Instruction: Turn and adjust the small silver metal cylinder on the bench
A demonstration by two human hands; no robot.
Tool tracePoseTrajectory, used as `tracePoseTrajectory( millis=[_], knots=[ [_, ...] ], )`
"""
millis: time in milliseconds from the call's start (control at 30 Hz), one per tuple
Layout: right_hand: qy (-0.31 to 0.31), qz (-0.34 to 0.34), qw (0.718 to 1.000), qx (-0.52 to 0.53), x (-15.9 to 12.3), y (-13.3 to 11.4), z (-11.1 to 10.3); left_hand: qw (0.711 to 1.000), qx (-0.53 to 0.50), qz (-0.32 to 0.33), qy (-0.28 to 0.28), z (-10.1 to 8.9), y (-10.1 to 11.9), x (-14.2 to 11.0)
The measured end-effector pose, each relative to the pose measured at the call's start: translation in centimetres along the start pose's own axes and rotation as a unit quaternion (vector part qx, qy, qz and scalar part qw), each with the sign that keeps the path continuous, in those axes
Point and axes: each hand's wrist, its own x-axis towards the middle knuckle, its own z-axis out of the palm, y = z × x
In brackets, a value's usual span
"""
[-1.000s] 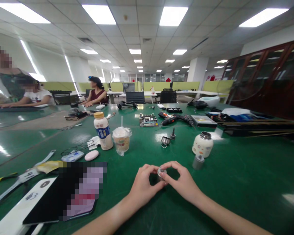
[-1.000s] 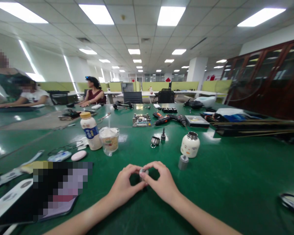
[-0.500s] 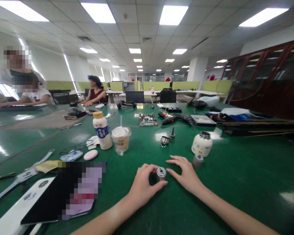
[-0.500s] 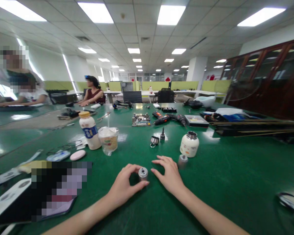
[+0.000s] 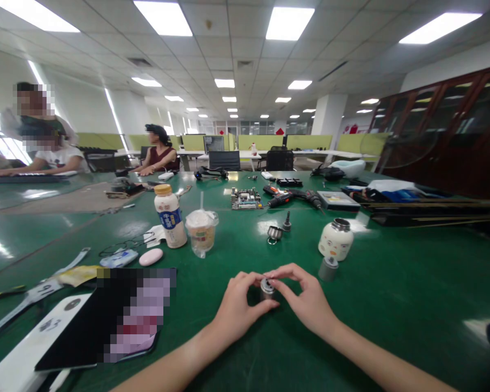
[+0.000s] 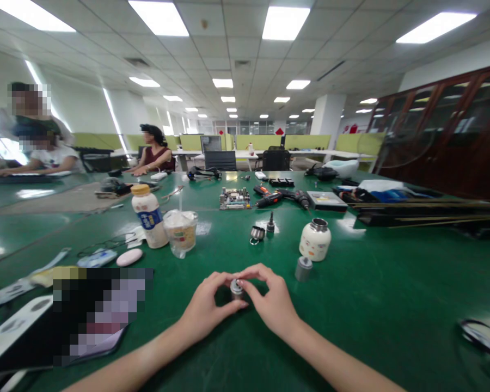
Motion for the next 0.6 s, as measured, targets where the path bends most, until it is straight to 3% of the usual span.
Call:
tracePoseTrajectory(
  millis=[300,500,600],
  knots=[
    [-0.024,0.0,0.999,-0.029,0.16,-0.64,0.36,1.0,0.007,-0.001,0.008,0.26,-0.38,-0.04],
    [0.093,-0.014,0.991,-0.09,0.03,-0.27,0.06,1.0,0.009,-0.005,0.002,0.15,-0.03,-0.03],
    [0.07,-0.005,0.995,-0.068,-0.1,-0.43,0.24,1.0,0.009,-0.003,0.003,0.14,-0.03,-0.03]
  ],
)
